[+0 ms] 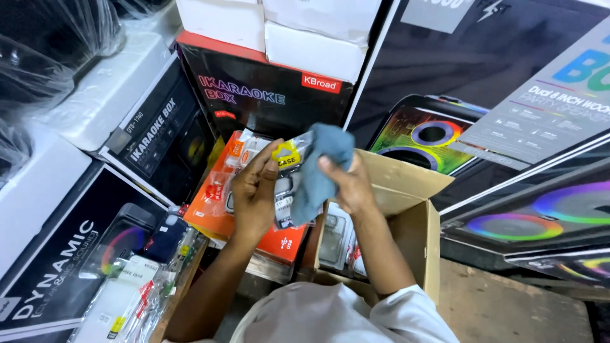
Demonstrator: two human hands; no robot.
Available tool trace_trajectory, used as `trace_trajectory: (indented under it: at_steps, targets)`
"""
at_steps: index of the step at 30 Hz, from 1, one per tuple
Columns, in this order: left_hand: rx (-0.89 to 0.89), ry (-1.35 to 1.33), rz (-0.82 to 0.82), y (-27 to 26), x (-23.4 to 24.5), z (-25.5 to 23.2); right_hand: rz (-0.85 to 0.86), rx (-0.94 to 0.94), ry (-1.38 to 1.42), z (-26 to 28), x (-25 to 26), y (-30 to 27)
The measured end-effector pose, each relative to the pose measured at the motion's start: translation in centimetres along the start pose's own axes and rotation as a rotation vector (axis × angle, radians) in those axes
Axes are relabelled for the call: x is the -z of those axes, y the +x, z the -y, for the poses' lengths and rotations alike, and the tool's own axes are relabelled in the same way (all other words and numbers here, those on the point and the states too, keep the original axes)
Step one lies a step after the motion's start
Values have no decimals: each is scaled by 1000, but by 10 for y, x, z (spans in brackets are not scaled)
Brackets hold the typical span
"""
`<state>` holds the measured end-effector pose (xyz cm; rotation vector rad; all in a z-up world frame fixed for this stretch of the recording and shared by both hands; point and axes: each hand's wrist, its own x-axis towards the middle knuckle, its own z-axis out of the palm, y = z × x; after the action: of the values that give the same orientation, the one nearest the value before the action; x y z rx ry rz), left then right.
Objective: Wiping down plastic cell phone cases with a cloth and placing them into a cardboard box.
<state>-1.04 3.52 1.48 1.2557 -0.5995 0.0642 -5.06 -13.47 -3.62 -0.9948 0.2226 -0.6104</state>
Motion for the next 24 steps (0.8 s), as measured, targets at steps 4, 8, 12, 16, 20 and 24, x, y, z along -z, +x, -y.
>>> trace_trajectory:
  at_steps: [4,8,12,16,20,24]
  targets:
    - [89,-117,-27,7,8,23,93,56,-43,-7,6,-10]
    - [62,-197,-121,13,8,13,59,7,-8,-39,32,-9]
    - [22,-51,-47,-1,-8,12,47,62,48,-40,46,8]
    - [16,-106,-69,7,-18,0,53,62,68,-29,41,0]
    - [-3,-147,-125,12,-16,4,52,14,62,-43,55,2]
    - [123,-424,108,9,-24,8,-6,38,34,-30,52,5]
